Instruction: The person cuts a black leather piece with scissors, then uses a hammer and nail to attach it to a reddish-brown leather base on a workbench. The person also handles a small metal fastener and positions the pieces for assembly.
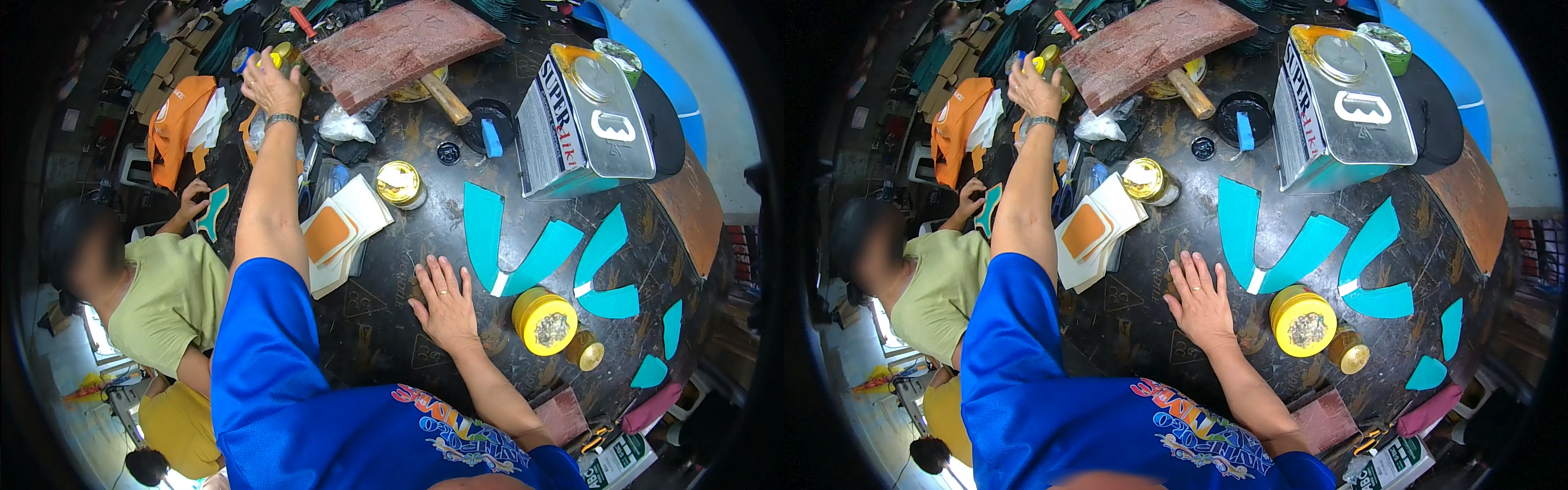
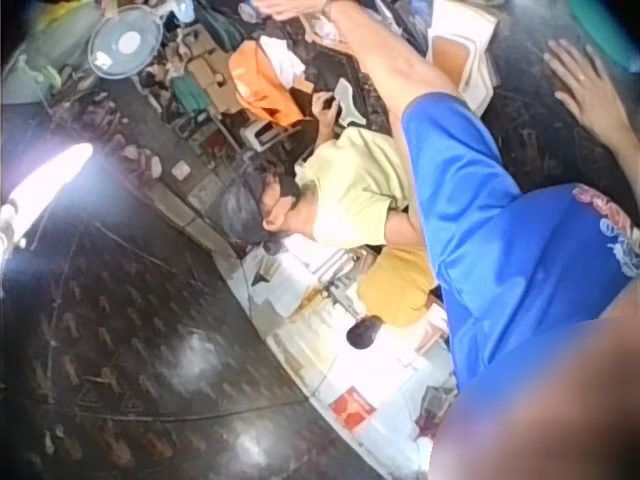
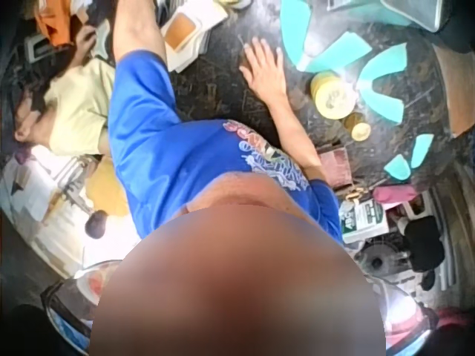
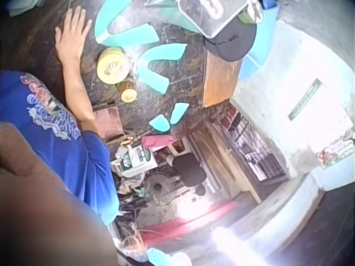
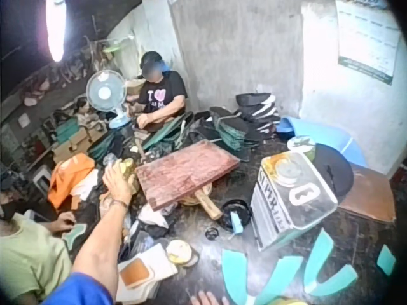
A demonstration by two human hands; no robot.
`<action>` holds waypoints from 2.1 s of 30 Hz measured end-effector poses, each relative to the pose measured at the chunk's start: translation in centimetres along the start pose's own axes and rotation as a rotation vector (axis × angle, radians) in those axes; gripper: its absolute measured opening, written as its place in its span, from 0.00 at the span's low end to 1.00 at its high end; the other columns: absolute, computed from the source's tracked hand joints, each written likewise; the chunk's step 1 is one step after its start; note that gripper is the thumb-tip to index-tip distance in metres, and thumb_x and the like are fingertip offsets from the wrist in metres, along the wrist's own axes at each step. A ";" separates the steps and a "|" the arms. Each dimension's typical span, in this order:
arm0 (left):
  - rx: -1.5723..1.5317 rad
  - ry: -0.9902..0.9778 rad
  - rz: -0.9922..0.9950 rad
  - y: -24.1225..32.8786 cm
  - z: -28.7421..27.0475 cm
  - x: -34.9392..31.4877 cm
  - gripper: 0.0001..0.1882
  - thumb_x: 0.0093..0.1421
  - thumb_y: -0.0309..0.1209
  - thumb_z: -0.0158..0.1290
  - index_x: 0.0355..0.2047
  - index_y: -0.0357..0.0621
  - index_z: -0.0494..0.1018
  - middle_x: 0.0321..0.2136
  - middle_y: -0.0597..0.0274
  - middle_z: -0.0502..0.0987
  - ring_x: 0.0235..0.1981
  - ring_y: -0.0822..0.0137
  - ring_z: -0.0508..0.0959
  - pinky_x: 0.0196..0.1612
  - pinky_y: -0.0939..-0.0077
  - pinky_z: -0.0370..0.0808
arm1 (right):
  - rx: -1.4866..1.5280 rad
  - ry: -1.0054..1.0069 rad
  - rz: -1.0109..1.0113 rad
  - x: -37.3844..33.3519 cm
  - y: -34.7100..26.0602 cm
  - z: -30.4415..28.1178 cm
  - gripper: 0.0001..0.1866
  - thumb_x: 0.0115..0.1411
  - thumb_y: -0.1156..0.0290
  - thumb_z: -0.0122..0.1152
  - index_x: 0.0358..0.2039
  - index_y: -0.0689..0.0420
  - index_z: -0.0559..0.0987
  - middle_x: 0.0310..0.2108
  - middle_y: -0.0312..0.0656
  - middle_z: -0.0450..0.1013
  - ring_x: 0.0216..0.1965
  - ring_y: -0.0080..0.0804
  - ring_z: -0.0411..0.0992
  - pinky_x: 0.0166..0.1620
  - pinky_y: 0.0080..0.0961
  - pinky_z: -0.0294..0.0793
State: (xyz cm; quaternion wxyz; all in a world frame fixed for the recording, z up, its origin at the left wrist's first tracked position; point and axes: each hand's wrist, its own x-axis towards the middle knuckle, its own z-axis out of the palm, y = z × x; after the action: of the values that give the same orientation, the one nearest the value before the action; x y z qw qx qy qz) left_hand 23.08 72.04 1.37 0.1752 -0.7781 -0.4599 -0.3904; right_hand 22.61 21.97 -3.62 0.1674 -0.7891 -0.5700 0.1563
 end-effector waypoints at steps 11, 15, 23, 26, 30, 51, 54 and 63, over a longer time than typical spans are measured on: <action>-0.983 -0.379 -0.289 1.5 7.4 -2.9 0.20 0.60 0.31 0.54 0.52 0.42 0.69 0.50 0.42 0.74 0.50 0.38 0.75 0.52 0.57 0.73 | 0.027 -0.008 0.004 0.2 0.0 -0.4 0.33 0.65 0.51 0.55 0.67 0.50 0.63 0.70 0.42 0.53 0.72 0.39 0.48 0.70 0.52 0.44; -0.851 -0.520 -0.160 0.5 8.6 -1.8 0.19 0.61 0.32 0.53 0.51 0.42 0.70 0.49 0.42 0.74 0.48 0.40 0.75 0.51 0.58 0.73 | 0.045 -0.012 0.003 0.1 0.1 -0.3 0.33 0.64 0.52 0.57 0.67 0.50 0.64 0.70 0.42 0.54 0.72 0.39 0.49 0.70 0.52 0.44; -0.836 -0.424 -0.116 0.3 10.6 -0.7 0.16 0.60 0.33 0.53 0.48 0.44 0.71 0.43 0.45 0.76 0.44 0.46 0.77 0.47 0.61 0.73 | 0.056 -0.018 0.005 0.2 0.1 -0.3 0.34 0.63 0.53 0.58 0.67 0.50 0.64 0.70 0.42 0.55 0.72 0.39 0.49 0.69 0.52 0.46; -0.821 -0.405 -0.103 0.0 10.9 -0.1 0.15 0.60 0.33 0.54 0.47 0.45 0.72 0.41 0.46 0.76 0.42 0.48 0.77 0.46 0.62 0.73 | 0.052 -0.020 0.002 0.2 0.2 -0.3 0.34 0.63 0.53 0.59 0.67 0.50 0.64 0.70 0.42 0.56 0.72 0.39 0.50 0.69 0.52 0.47; -0.805 -0.423 -0.070 -0.6 11.2 1.0 0.13 0.60 0.33 0.54 0.45 0.46 0.73 0.38 0.48 0.77 0.40 0.51 0.78 0.44 0.63 0.74 | 0.060 -0.025 -0.008 0.3 0.3 -0.4 0.34 0.63 0.53 0.59 0.67 0.50 0.64 0.70 0.42 0.56 0.71 0.39 0.50 0.69 0.51 0.48; -0.420 -0.422 0.156 -0.3 5.8 7.7 0.13 0.55 0.32 0.64 0.40 0.48 0.76 0.27 0.57 0.80 0.28 0.64 0.80 0.35 0.70 0.76 | 0.076 0.036 -0.015 0.1 0.4 -0.3 0.33 0.63 0.52 0.58 0.66 0.50 0.65 0.70 0.42 0.55 0.71 0.38 0.50 0.69 0.51 0.47; -0.429 -0.427 0.208 -0.1 4.4 8.7 0.13 0.55 0.31 0.66 0.39 0.46 0.76 0.26 0.59 0.81 0.28 0.67 0.81 0.36 0.72 0.77 | 0.068 0.044 -0.018 0.0 0.4 -0.4 0.33 0.64 0.52 0.56 0.66 0.51 0.64 0.70 0.42 0.55 0.72 0.38 0.50 0.70 0.50 0.46; -0.493 -0.249 0.374 1.7 -8.6 12.9 0.11 0.59 0.32 0.64 0.40 0.44 0.78 0.28 0.60 0.84 0.31 0.73 0.84 0.35 0.78 0.77 | 0.068 0.119 -0.037 -0.3 0.5 0.3 0.32 0.65 0.53 0.53 0.66 0.54 0.64 0.70 0.44 0.55 0.72 0.41 0.49 0.70 0.51 0.46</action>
State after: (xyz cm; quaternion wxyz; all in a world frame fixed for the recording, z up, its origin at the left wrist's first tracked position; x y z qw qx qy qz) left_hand 24.19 73.15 16.89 -0.0074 -0.9096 -0.2188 -0.3531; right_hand 22.80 21.53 -4.11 0.2306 -0.7800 -0.5680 0.1252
